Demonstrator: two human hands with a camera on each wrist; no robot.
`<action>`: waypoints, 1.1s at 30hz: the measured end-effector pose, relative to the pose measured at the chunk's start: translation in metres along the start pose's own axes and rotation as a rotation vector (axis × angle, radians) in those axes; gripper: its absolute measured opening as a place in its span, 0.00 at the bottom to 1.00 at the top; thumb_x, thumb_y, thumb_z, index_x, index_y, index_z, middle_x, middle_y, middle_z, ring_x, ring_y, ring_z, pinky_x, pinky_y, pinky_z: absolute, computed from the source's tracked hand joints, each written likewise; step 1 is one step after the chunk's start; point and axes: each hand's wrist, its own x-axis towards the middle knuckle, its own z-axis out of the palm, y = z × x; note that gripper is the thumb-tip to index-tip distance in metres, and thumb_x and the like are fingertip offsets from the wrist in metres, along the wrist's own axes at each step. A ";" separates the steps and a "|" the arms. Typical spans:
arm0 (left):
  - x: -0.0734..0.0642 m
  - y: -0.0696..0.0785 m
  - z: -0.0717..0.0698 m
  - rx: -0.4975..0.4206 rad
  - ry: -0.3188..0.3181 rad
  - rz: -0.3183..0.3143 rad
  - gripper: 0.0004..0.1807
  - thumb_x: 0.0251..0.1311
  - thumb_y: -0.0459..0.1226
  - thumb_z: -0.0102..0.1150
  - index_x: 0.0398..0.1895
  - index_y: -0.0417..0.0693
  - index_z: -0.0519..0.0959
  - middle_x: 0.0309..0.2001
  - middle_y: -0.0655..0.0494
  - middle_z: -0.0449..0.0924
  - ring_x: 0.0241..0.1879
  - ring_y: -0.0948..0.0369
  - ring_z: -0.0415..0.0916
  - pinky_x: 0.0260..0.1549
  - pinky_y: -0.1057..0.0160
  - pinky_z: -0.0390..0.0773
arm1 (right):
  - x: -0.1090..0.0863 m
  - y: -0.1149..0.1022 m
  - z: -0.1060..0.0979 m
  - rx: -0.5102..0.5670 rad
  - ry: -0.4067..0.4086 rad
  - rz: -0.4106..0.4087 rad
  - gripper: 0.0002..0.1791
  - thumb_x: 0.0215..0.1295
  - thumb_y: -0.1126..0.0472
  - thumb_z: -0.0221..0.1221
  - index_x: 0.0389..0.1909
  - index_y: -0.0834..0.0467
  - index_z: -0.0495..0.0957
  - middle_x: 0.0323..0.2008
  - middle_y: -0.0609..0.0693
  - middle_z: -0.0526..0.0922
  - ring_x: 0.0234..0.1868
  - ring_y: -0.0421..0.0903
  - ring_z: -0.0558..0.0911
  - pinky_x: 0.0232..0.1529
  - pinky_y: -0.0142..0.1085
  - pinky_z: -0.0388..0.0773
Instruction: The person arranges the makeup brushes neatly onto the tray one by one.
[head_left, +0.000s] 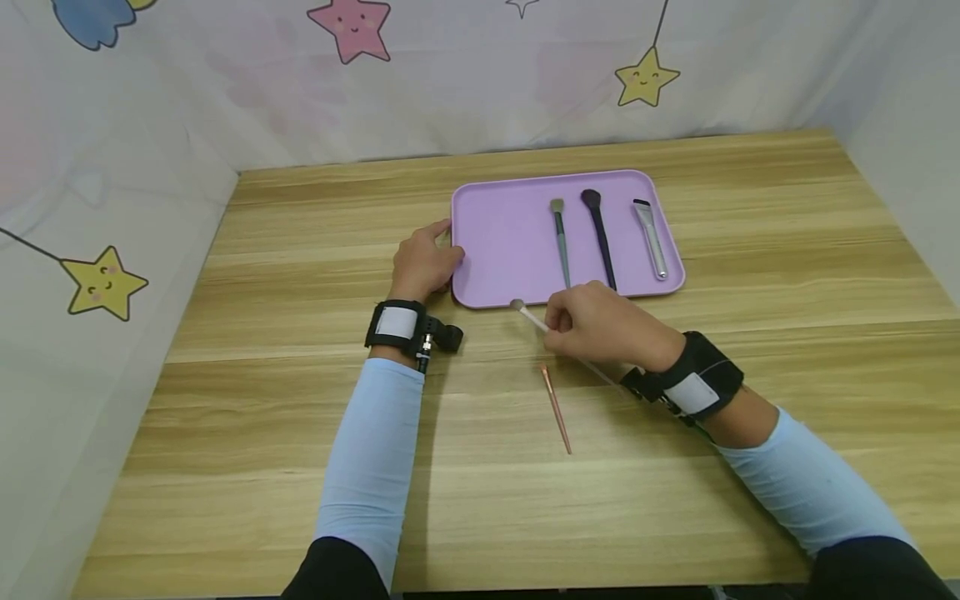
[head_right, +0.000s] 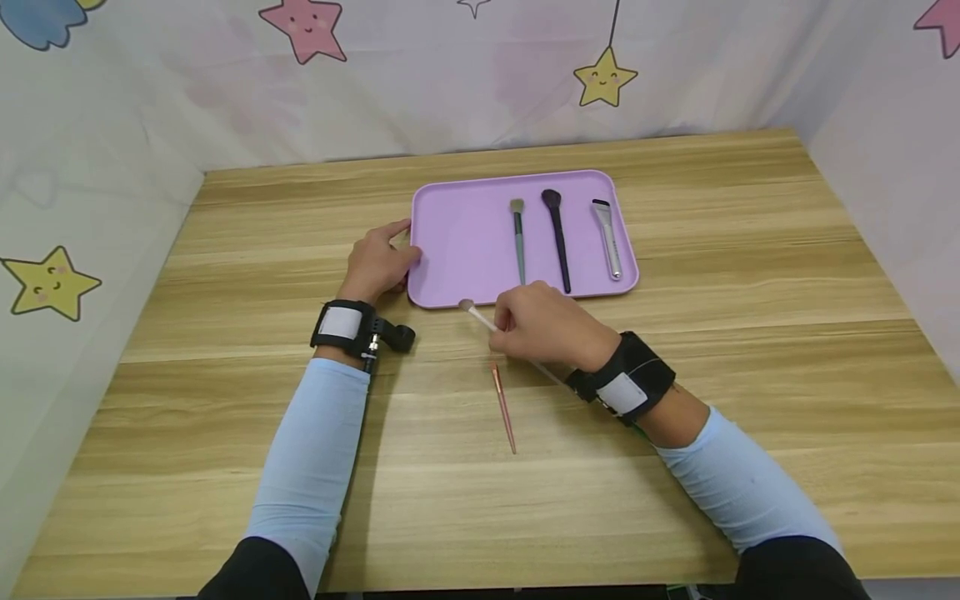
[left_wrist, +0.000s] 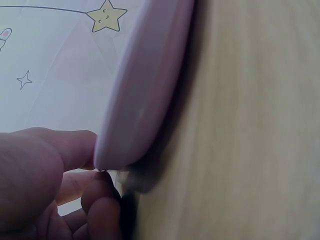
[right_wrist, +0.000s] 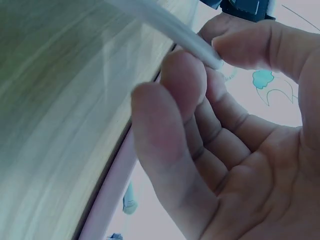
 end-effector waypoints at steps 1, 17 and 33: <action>0.000 0.000 0.000 0.001 0.001 0.001 0.33 0.62 0.42 0.56 0.74 0.57 0.69 0.58 0.44 0.78 0.20 0.60 0.77 0.18 0.65 0.74 | 0.000 0.000 0.000 0.002 0.007 0.001 0.05 0.58 0.61 0.64 0.31 0.59 0.82 0.21 0.44 0.78 0.21 0.41 0.75 0.24 0.37 0.75; 0.000 0.000 0.000 -0.005 0.006 0.001 0.33 0.62 0.41 0.56 0.74 0.58 0.70 0.58 0.44 0.77 0.20 0.60 0.78 0.18 0.65 0.75 | 0.004 0.003 0.000 0.036 0.108 0.008 0.05 0.58 0.61 0.64 0.32 0.59 0.83 0.23 0.45 0.81 0.24 0.42 0.77 0.28 0.37 0.76; 0.000 0.000 0.000 0.006 0.002 0.005 0.33 0.62 0.42 0.56 0.74 0.58 0.69 0.62 0.45 0.75 0.25 0.57 0.79 0.21 0.64 0.75 | 0.006 0.006 0.001 0.032 0.135 0.005 0.05 0.59 0.62 0.63 0.32 0.59 0.84 0.23 0.45 0.81 0.25 0.42 0.76 0.29 0.37 0.74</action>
